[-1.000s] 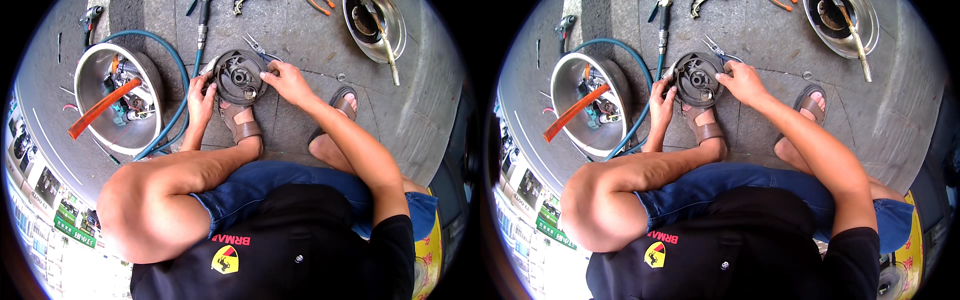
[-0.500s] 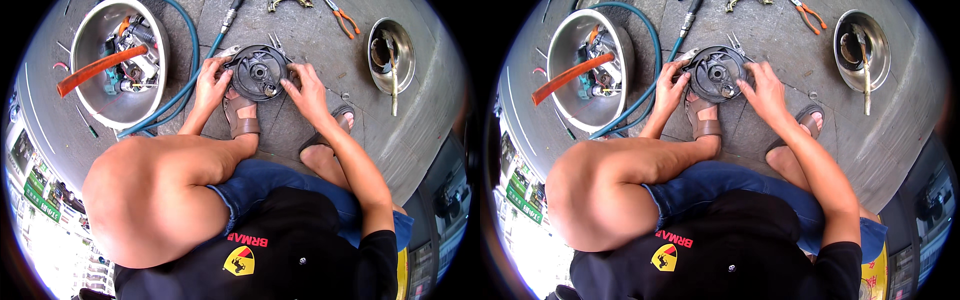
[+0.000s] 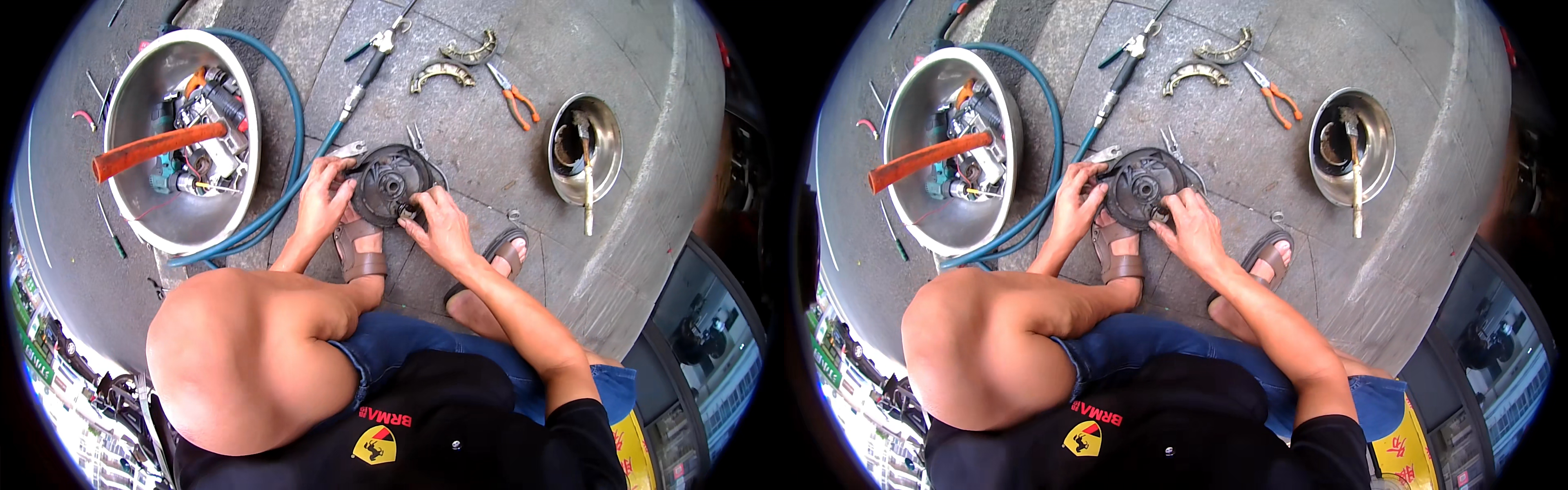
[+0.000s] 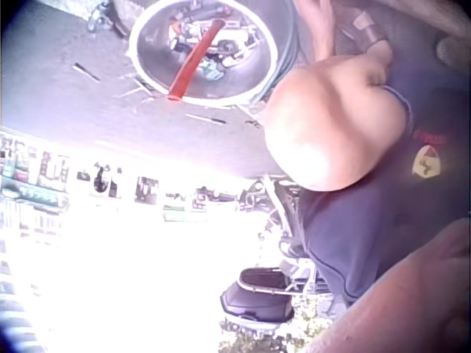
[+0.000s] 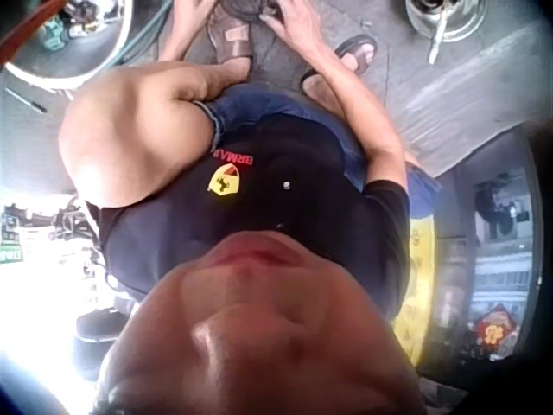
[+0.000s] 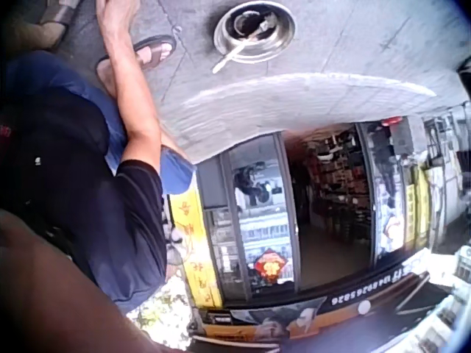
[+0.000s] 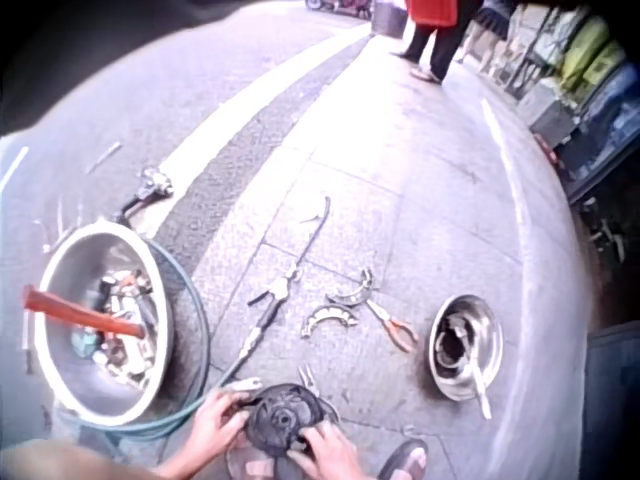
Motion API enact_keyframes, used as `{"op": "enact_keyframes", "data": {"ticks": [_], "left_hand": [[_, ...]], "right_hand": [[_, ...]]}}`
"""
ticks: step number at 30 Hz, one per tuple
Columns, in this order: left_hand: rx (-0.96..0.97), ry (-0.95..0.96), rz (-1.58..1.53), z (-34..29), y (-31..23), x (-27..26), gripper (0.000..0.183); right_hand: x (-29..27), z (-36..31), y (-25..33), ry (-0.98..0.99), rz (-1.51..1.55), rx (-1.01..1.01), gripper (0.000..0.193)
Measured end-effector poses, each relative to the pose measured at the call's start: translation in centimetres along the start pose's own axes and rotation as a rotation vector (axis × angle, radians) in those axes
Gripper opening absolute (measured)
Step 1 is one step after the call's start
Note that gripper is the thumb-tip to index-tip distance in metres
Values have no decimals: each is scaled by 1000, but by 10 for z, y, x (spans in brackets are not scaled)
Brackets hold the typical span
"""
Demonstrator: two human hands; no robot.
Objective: The person is assembling a drum brake by positioning brake shoes and springs into the metal hub assembly while sitting on the ground.
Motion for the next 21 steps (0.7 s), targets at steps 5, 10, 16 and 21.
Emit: {"op": "enact_keyframes", "data": {"ticks": [5, 10, 16, 21], "left_hand": [[23, -7, 4, 8, -8, -7, 29], [-302, -63, -564, 39, -6, -30, 33], [-465, 430, -1636, 96, -86, 19, 92], [-365, 172, -1680, 103, -100, -37, 84]], "right_hand": [[-20, 14, -18, -35, 26, 101, 27], [-37, 49, 21, -244, 35, -40, 35], [-44, 93, 86, -437, 10, -431, 55], [-35, 102, 108, -424, 21, -531, 59]]}}
Point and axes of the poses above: each hand's wrist, its own z-axis towards the middle knuckle, its own x-axis out of the palm, y = z × x, the point moved 4 cm from there along z, towards the middle knuckle, and after that the axes turned 1 degree about -x, right-handed, at the moved point
